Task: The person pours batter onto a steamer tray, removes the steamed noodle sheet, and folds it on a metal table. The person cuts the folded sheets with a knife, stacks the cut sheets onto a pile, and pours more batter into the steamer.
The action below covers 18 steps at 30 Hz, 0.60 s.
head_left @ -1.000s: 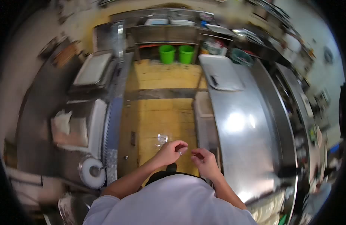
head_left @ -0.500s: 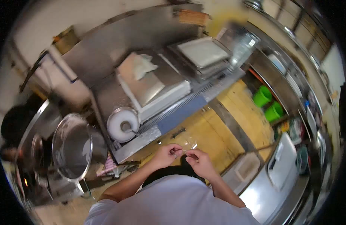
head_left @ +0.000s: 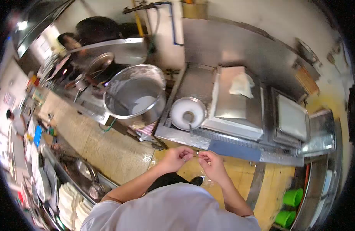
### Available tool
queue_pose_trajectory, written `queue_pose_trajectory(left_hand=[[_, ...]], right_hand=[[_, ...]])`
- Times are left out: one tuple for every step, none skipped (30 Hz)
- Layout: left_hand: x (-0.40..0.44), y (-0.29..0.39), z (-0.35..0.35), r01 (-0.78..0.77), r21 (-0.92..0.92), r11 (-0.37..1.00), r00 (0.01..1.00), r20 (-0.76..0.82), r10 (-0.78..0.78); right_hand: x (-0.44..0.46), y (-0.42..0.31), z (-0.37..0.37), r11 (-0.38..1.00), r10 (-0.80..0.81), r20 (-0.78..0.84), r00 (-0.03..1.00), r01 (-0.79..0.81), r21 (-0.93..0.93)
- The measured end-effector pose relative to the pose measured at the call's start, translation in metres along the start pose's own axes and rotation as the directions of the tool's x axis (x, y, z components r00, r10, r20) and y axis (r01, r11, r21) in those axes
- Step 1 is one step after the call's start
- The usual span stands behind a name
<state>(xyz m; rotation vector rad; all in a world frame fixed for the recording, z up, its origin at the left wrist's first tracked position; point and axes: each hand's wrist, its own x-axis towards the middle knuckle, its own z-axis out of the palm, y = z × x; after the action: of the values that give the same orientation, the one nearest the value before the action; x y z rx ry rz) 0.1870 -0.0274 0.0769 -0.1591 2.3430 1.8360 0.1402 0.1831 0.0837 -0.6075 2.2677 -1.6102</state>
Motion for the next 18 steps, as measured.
queue_pose_trajectory(left_hand=[[-0.004, 0.004, -0.014, 0.0, 0.006, 1.0, 0.996, -0.084, 0.0], [-0.007, 0.008, -0.03, 0.001, 0.011, 1.0, 0.987, -0.164, 0.001], [-0.01, 0.009, -0.047, 0.001, 0.017, 1.0, 0.971, -0.239, 0.003], [-0.008, 0.0, -0.067, 0.007, 0.026, 1.0, 0.946, -0.325, 0.002], [-0.005, -0.015, -0.088, -0.044, -0.052, 0.998, 0.904, -0.427, 0.017], [-0.002, -0.026, -0.115, -0.152, 0.003, 0.988, 0.84, -0.526, 0.131], [0.0, -0.026, -0.143, -0.167, -0.018, 0.986, 0.761, -0.637, 0.118], [0.004, -0.024, -0.173, -0.184, -0.039, 0.982, 0.673, -0.733, 0.097], [0.005, -0.018, -0.205, -0.205, 0.038, 0.978, 0.57, -0.808, 0.151], [0.01, -0.02, -0.242, -0.201, 0.067, 0.977, 0.468, -0.87, 0.156], [0.026, -0.042, -0.281, -0.272, 0.099, 0.957, 0.349, -0.917, 0.194], [0.025, -0.02, -0.307, -0.156, 0.133, 0.979, 0.283, -0.943, 0.173], [0.04, -0.044, -0.351, -0.069, 0.232, 0.97, 0.219, -0.945, 0.241], [0.049, -0.037, -0.375, 0.0, 0.253, 0.967, 0.167, -0.954, 0.25], [0.065, -0.042, -0.4, -0.023, 0.282, 0.959, 0.169, -0.944, 0.282], [0.083, -0.05, -0.424, -0.049, 0.312, 0.949, 0.171, -0.933, 0.316], [0.097, -0.054, -0.442, -0.077, 0.345, 0.935, 0.171, -0.92, 0.353], [0.108, -0.052, -0.452, -0.093, 0.263, 0.96, 0.26, -0.924, 0.279]], right_hand=[[0.012, -0.006, 0.007, 1.0, -0.015, 0.048, 0.999, 0.014, 0.009], [0.024, -0.011, 0.014, 1.0, -0.028, 0.093, 0.995, 0.026, 0.017], [0.037, -0.015, 0.021, 0.998, -0.062, 0.135, 0.989, 0.061, 0.013], [0.05, -0.02, 0.029, 0.995, -0.097, 0.172, 0.98, 0.097, 0.009], [0.065, -0.025, 0.037, 0.991, -0.131, 0.204, 0.97, 0.133, 0.006], [0.08, -0.034, 0.045, 0.986, -0.16, 0.222, 0.962, 0.166, -0.007], [0.093, -0.046, 0.054, 0.98, -0.187, 0.237, 0.953, 0.197, -0.02], [0.105, -0.056, 0.064, 0.974, -0.209, 0.248, 0.946, 0.224, -0.034], [0.117, -0.065, 0.075, 0.973, -0.215, 0.248, 0.945, 0.228, -0.025], [0.129, -0.073, 0.087, 0.973, -0.219, 0.246, 0.944, 0.23, -0.017], [0.141, -0.08, 0.099, 0.972, -0.223, 0.242, 0.944, 0.233, -0.013], [0.152, -0.084, 0.11, 0.968, -0.236, 0.25, 0.939, 0.249, -0.024], [0.161, -0.088, 0.12, 0.964, -0.245, 0.257, 0.935, 0.264, -0.042], [0.169, -0.092, 0.13, 0.96, -0.248, 0.264, 0.932, 0.272, -0.059], [0.176, -0.097, 0.138, 0.957, -0.25, 0.27, 0.93, 0.279, -0.075], [0.183, -0.1, 0.145, 0.962, -0.237, 0.259, 0.936, 0.264, -0.073], [0.19, -0.105, 0.15, 0.966, -0.227, 0.245, 0.943, 0.251, -0.069], [0.199, -0.109, 0.155, 0.969, -0.22, 0.23, 0.948, 0.24, -0.064]])
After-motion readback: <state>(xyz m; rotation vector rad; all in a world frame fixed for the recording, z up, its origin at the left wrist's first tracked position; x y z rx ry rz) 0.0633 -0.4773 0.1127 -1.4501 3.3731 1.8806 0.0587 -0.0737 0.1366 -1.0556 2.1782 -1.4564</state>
